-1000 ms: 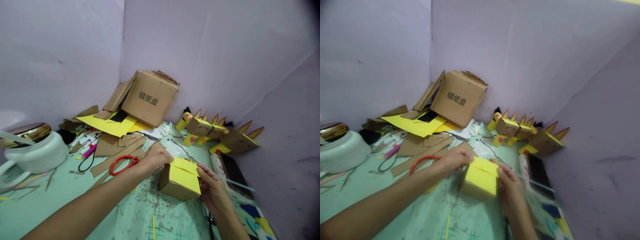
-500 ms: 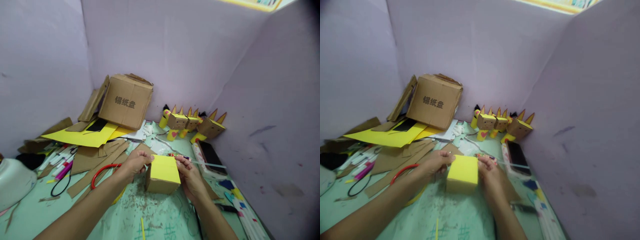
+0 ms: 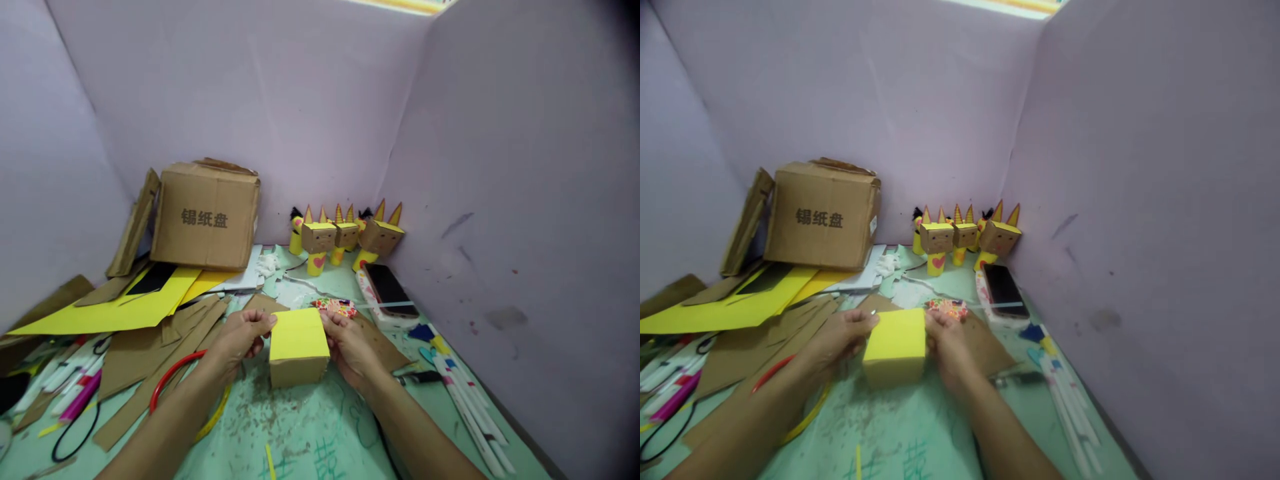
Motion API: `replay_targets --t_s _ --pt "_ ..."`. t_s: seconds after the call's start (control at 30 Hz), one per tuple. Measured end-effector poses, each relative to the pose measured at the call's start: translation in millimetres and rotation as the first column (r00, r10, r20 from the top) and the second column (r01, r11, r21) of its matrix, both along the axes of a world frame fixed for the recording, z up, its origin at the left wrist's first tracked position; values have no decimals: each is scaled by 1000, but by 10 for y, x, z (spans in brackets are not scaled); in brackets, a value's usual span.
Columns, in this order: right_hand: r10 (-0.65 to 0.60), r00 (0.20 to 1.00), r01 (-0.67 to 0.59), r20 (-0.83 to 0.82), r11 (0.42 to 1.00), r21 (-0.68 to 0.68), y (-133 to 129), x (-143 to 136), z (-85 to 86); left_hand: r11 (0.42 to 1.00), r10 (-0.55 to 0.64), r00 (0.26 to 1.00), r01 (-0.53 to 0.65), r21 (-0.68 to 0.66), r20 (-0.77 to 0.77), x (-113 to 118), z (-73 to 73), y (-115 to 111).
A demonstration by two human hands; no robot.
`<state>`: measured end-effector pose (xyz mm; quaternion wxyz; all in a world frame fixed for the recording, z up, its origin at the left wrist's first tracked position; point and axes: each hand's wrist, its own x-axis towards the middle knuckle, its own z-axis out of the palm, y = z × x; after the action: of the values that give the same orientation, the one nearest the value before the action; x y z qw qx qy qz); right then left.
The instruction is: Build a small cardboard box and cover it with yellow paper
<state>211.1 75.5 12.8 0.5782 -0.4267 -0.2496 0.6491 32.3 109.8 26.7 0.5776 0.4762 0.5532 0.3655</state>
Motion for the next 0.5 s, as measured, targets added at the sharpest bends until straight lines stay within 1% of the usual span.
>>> replay_targets --t_s 0.27,0.4,0.5 --pt "44 999 -44 -11 999 7 -6 54 -13 1000 -1 1000 1 28 0 -7 19 -15" --pt "70 997 -70 -21 998 0 -3 95 55 999 23 1000 -23 29 -12 -1 17 -7" --pt "78 997 -79 -30 996 -31 9 128 112 999 37 999 -36 21 -28 4 12 9"
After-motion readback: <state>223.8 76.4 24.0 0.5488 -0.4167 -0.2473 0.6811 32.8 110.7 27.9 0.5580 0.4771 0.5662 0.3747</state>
